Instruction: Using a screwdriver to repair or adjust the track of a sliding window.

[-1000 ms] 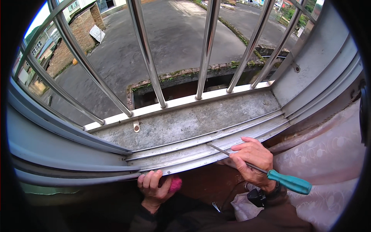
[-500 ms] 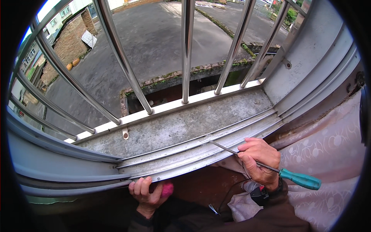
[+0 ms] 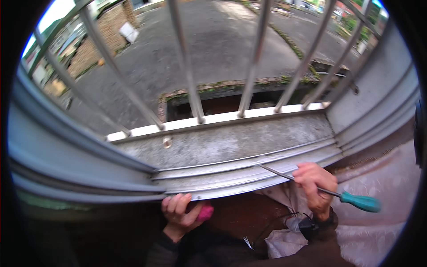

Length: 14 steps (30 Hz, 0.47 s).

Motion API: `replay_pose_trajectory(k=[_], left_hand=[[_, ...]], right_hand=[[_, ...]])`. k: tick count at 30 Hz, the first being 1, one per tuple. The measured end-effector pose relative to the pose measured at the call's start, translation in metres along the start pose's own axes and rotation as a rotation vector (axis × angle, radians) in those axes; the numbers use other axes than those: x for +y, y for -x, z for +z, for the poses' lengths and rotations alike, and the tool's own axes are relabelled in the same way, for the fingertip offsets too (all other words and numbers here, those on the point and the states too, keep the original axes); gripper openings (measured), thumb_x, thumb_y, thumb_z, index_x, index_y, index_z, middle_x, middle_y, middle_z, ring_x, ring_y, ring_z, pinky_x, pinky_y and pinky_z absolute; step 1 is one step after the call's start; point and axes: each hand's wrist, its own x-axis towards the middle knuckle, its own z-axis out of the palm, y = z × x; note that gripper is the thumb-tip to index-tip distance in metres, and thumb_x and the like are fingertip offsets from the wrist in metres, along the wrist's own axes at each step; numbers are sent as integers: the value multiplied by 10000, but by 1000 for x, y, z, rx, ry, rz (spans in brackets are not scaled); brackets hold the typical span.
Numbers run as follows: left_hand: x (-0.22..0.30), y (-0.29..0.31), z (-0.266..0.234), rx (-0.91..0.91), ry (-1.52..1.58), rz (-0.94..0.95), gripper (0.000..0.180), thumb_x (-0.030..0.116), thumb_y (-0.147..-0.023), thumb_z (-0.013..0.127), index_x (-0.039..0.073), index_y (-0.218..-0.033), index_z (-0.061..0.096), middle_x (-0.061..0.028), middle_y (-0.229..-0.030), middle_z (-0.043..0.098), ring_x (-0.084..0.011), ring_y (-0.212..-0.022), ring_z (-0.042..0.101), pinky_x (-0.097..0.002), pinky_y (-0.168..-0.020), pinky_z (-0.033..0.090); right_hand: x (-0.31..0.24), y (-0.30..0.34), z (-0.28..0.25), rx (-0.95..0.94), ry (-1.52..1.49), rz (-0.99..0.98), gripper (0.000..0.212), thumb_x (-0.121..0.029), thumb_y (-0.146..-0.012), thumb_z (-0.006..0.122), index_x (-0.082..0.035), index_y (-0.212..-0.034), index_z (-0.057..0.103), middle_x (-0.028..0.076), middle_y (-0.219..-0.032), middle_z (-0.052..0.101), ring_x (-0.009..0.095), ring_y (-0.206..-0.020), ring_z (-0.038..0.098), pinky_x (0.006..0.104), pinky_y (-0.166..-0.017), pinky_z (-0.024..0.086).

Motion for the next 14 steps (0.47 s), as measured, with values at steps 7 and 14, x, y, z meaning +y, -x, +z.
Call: replay_pose_trajectory(k=[7, 14], left_hand=[[-4, -12, -26, -36, 279, 36, 265, 394, -833, 755, 192, -1000, 717, -109, -1414, 573, -296, -1353, 462, -463, -1166, 355], [-13, 79, -96, -111, 847, -751, 495, 196, -670, 876, 60, -1109, 691, -136, -1173, 687, -325, -1122, 677, -394, -936, 567]], right_hand=[[-35, 17, 19, -45, -165, -150, 296, -146, -974, 543, -17, -712, 593, 79, -635, 587, 250, -643, 614, 340, -609, 484], [-78, 27, 131, -543, -283, -312, 129, -150, -893, 675, -51, -826, 721, 169, -763, 707, 329, -710, 703, 376, -682, 574]])
